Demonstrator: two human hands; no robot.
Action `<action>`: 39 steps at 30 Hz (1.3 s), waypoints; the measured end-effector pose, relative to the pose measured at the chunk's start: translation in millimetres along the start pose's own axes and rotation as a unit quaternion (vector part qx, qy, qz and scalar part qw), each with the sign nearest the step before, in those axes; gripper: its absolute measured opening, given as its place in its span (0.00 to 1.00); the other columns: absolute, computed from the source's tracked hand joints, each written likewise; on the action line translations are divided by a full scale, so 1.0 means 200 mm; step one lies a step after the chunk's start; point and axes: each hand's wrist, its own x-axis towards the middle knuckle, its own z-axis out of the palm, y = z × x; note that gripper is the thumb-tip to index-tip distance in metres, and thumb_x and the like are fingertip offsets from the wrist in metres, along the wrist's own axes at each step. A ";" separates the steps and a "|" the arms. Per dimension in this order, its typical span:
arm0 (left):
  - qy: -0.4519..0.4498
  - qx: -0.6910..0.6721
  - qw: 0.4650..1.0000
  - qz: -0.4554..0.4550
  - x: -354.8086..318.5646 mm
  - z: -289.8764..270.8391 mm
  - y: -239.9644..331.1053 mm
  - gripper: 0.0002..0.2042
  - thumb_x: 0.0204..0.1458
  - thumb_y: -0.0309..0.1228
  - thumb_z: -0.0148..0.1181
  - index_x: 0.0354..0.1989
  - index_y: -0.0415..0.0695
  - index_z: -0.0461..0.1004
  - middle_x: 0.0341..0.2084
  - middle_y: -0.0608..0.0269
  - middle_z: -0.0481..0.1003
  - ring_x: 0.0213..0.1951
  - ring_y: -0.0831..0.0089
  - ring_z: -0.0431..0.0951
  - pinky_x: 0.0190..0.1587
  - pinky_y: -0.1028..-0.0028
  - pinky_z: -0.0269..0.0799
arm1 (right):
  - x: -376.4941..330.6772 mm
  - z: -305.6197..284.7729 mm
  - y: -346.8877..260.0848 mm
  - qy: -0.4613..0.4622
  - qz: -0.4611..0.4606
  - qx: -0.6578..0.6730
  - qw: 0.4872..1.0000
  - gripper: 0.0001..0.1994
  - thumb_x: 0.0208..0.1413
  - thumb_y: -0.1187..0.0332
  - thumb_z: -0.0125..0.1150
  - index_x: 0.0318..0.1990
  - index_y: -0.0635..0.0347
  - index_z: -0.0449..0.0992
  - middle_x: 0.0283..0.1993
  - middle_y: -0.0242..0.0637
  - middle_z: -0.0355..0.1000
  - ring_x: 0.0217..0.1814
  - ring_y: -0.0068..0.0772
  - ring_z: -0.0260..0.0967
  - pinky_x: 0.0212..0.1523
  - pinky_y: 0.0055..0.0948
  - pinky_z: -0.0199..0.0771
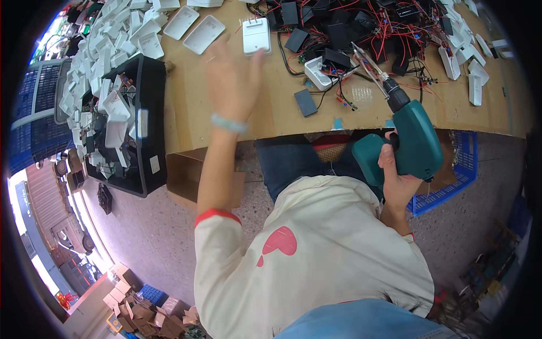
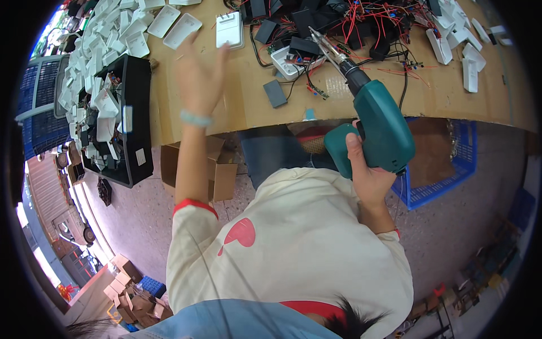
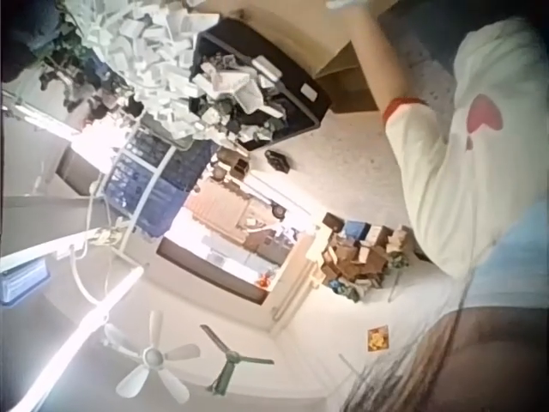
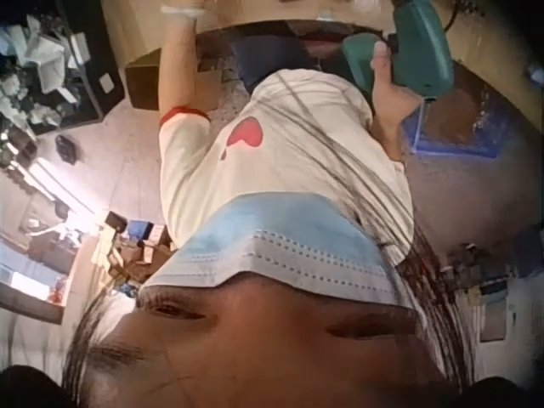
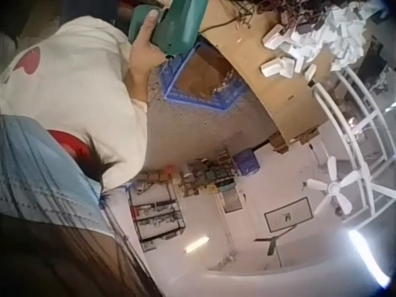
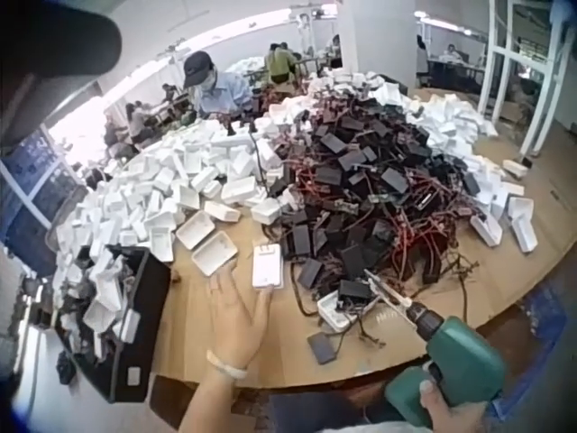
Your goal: The recorder uses an electric screwdriver to assemble electronic modules into white plastic housings on a workbench.
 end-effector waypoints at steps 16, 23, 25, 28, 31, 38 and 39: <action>-0.200 -0.169 0.961 -0.086 -0.17 -0.08 -0.10 0.11 0.65 0.28 0.47 0.42 0.37 0.76 0.34 0.40 0.78 0.44 0.42 0.76 0.45 0.53 0.72 | 0.01 -0.02 0.04 0.000 0.010 0.001 1.000 0.15 0.63 0.78 0.68 0.56 0.67 0.76 0.45 0.34 0.78 0.30 0.15 0.66 0.30 0.19 0.68; -0.105 -0.114 0.988 0.000 -0.11 0.03 -0.14 0.10 0.65 0.29 0.50 0.38 0.35 0.75 0.36 0.43 0.77 0.42 0.44 0.74 0.47 0.51 0.69 | 0.01 0.00 0.02 -0.006 -0.011 -0.017 1.000 0.15 0.62 0.77 0.69 0.55 0.66 0.76 0.44 0.33 0.78 0.30 0.14 0.66 0.30 0.18 0.67; -0.102 -0.112 0.989 -0.003 0.00 0.03 -0.15 0.11 0.65 0.31 0.52 0.39 0.35 0.76 0.38 0.43 0.78 0.43 0.43 0.75 0.48 0.52 0.69 | 0.01 -0.01 0.04 0.004 -0.012 -0.011 1.000 0.15 0.62 0.77 0.69 0.55 0.66 0.77 0.43 0.32 0.78 0.29 0.14 0.66 0.30 0.18 0.67; -0.094 -0.190 0.977 -0.018 0.28 0.10 -0.12 0.15 0.63 0.37 0.60 0.43 0.34 0.79 0.40 0.42 0.80 0.44 0.44 0.78 0.48 0.55 0.73 | 0.02 0.00 0.03 0.022 -0.007 0.006 1.000 0.14 0.62 0.77 0.69 0.54 0.66 0.77 0.42 0.32 0.78 0.29 0.14 0.65 0.29 0.18 0.67; -0.136 -0.138 0.981 0.018 0.45 0.39 -0.14 0.15 0.61 0.38 0.65 0.45 0.37 0.82 0.38 0.46 0.83 0.41 0.52 0.83 0.45 0.62 0.77 | 0.02 0.03 0.01 0.014 -0.013 0.011 1.000 0.13 0.62 0.77 0.69 0.53 0.66 0.78 0.41 0.31 0.78 0.28 0.14 0.65 0.29 0.18 0.66; -0.114 -0.092 0.986 0.082 0.51 0.43 -0.12 0.15 0.58 0.38 0.69 0.41 0.37 0.84 0.31 0.52 0.85 0.33 0.61 0.85 0.39 0.68 0.79 | 0.02 -0.02 0.02 0.030 0.009 -0.011 0.999 0.13 0.61 0.77 0.69 0.53 0.66 0.78 0.40 0.31 0.77 0.28 0.15 0.65 0.29 0.18 0.67; -0.041 -0.072 0.987 0.136 0.50 0.44 -0.15 0.15 0.58 0.38 0.69 0.40 0.36 0.84 0.30 0.53 0.85 0.32 0.62 0.85 0.38 0.68 0.79 | 0.02 -0.02 0.03 0.027 0.010 -0.011 1.000 0.13 0.61 0.77 0.69 0.53 0.66 0.78 0.40 0.31 0.77 0.28 0.15 0.65 0.29 0.18 0.67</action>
